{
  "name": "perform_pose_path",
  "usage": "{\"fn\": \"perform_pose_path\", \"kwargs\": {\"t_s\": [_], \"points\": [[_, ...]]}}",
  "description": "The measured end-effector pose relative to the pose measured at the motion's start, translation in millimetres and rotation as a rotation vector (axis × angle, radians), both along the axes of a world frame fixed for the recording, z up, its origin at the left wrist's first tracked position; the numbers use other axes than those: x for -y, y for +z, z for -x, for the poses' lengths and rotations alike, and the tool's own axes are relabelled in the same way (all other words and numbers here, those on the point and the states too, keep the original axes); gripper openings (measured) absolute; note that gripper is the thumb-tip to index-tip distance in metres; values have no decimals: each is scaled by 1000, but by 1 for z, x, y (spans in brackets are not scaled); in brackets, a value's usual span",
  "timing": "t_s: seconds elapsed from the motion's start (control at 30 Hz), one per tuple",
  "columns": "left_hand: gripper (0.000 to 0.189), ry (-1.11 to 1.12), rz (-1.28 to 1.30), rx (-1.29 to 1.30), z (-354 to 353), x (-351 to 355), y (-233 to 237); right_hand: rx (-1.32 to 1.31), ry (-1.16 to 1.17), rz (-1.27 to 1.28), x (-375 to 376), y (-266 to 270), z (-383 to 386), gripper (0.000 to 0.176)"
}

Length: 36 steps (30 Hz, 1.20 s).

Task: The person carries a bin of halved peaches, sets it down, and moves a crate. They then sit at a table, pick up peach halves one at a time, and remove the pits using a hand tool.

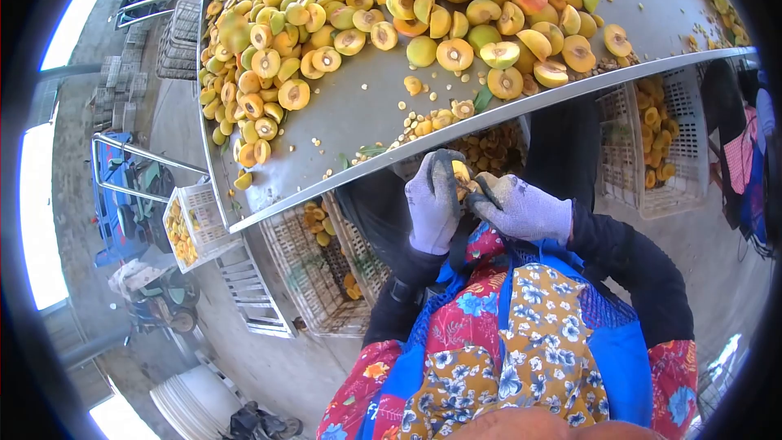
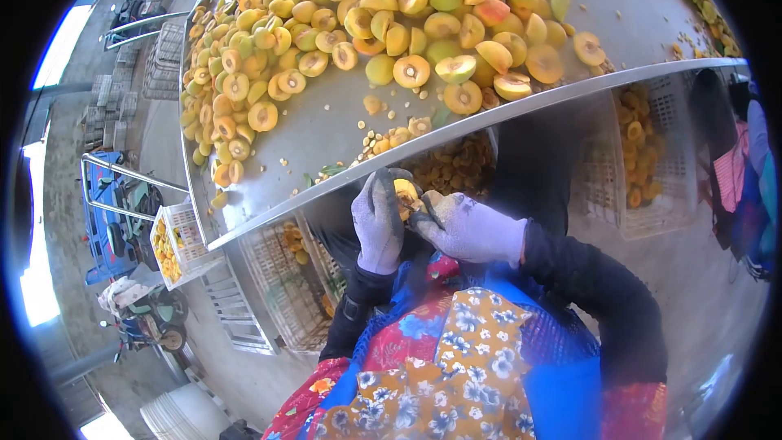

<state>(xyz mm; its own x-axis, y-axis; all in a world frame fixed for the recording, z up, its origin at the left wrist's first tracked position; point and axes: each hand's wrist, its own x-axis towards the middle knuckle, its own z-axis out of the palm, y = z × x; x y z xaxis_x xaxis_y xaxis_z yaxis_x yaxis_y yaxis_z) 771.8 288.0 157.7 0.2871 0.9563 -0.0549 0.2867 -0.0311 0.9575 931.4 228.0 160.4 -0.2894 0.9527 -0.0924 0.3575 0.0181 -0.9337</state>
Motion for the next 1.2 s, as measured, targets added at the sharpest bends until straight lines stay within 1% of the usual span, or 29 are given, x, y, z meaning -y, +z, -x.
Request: {"fn": "perform_pose_path", "kwargs": {"t_s": [0.1,0.17,0.23,0.3,0.4,0.5,0.6,0.7,0.8,0.87,0.9,0.93,1.03,1.07,1.17,1.2], "points": [[49,-39,185,-34,1,-5,2,-301,-2,568,-5,19,-7,25],[39,-225,35,-163,12,-13,-15,-283,-18,624,-2,15,-5,26],[34,-262,37,-211,14,-13,-21,-279,-49,636,2,14,-2,28],[32,-149,185,-173,5,-9,-19,-285,-92,599,3,16,2,30],[30,-50,176,-150,0,-1,-14,-604,-138,993,3,15,-6,34],[43,6,90,-257,-8,5,-9,-424,-96,744,4,18,-2,35],[38,-9,113,-253,-6,8,-10,-617,-104,940,5,14,-3,35],[36,-120,-77,-433,0,5,-26,-627,-79,1009,8,1,-2,29],[27,-219,-17,-463,4,1,-27,-628,-168,1111,8,12,1,34],[34,-116,-1,-254,-1,11,-20,-1056,-17,1217,12,-11,-5,33],[37,-65,8,-150,-3,16,-17,-1273,65,1259,12,-14,-6,33],[44,-65,-100,-51,-1,18,-19,-1262,57,1225,13,-13,-6,33],[40,-110,-38,162,2,8,-34,-771,-112,963,9,9,3,34],[44,-108,170,231,5,6,-40,-719,-121,942,7,12,1,34],[46,-116,288,357,2,9,-39,-569,-151,887,8,14,-1,36],[46,-128,298,358,2,10,-40,-515,-154,865,8,17,-1,36]]}}
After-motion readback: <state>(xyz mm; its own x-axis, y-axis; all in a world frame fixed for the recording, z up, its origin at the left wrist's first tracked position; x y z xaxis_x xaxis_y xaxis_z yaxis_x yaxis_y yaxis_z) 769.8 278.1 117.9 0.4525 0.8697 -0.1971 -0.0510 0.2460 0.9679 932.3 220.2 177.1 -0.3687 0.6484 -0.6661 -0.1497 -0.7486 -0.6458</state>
